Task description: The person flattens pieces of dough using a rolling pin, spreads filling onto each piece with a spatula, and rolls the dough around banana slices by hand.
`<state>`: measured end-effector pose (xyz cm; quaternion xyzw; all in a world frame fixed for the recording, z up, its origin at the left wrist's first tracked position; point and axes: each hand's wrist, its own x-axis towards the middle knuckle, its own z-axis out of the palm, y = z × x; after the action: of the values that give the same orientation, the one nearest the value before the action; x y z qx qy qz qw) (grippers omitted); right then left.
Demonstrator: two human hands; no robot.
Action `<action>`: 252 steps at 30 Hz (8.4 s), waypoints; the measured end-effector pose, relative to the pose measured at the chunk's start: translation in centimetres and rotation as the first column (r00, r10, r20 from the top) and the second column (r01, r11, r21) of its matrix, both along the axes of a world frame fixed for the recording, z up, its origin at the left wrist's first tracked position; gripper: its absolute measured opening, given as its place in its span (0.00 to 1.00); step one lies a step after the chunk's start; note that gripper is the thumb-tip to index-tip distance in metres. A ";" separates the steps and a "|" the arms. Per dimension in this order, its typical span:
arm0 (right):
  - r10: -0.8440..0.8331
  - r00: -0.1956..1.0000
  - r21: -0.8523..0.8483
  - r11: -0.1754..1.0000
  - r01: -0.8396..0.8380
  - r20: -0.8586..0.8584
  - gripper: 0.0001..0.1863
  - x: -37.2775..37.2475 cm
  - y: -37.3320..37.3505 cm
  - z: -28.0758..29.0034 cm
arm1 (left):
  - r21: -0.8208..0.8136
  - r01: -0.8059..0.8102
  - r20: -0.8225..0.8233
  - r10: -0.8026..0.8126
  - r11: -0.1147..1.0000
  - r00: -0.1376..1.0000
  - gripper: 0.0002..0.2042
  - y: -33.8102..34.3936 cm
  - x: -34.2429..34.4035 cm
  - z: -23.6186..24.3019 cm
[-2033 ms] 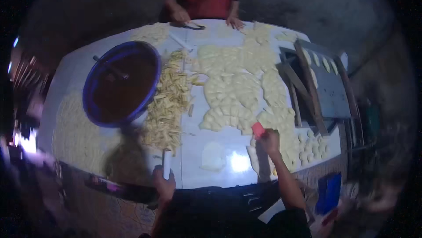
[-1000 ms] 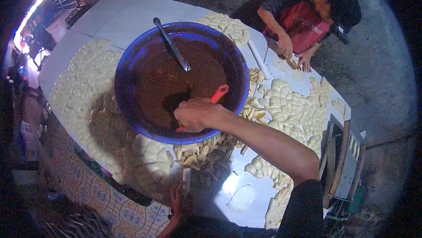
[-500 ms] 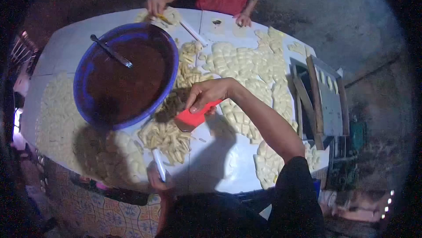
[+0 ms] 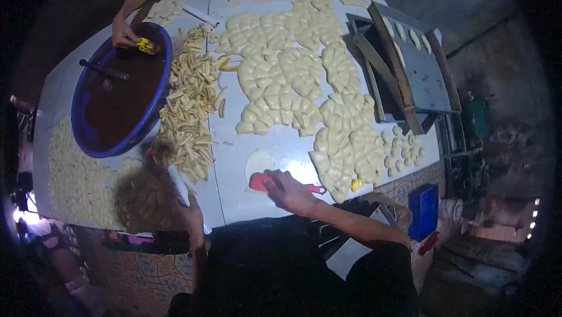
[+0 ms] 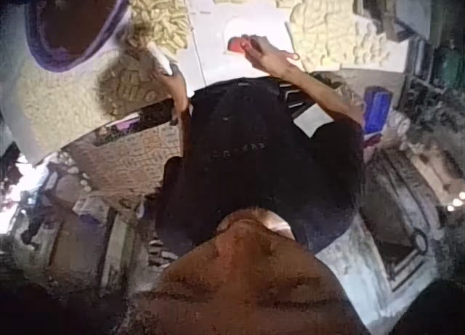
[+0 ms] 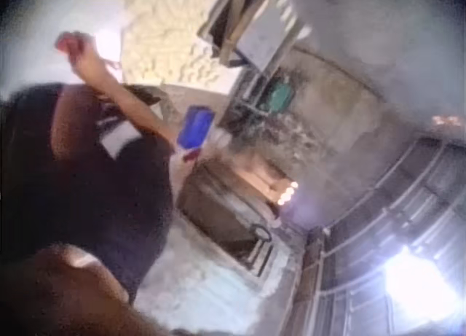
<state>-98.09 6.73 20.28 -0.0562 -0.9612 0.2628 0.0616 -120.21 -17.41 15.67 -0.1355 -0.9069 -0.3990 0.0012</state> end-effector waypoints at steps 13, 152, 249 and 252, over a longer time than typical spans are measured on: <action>-0.167 0.940 -0.322 0.909 0.264 0.298 0.15 3.9 4.5 6.6 | -0.048 0.025 -0.250 -0.036 0.999 0.967 0.26 0.8 -0.5 1.2; -0.495 0.851 -0.629 0.722 0.289 -0.178 0.13 -2.9 -1.7 5.4 | 0.742 0.222 0.499 -0.742 0.632 0.448 0.12 11.4 7.4 4.9; -0.599 0.801 -0.407 0.728 0.552 0.016 0.09 -4.3 12.3 5.2 | 0.281 0.121 -0.002 -0.125 0.952 0.992 0.29 6.1 -4.4 10.4; -0.246 0.954 -0.248 0.948 0.200 -0.172 0.09 -14.3 9.2 11.9 | -0.032 0.026 -0.082 -0.029 0.999 0.996 0.31 3.9 -3.4 8.2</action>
<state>-112.40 15.91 32.21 -0.1448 -0.9009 0.3670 0.1806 -123.57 -13.53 23.86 -0.1643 -0.9101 -0.3791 0.0308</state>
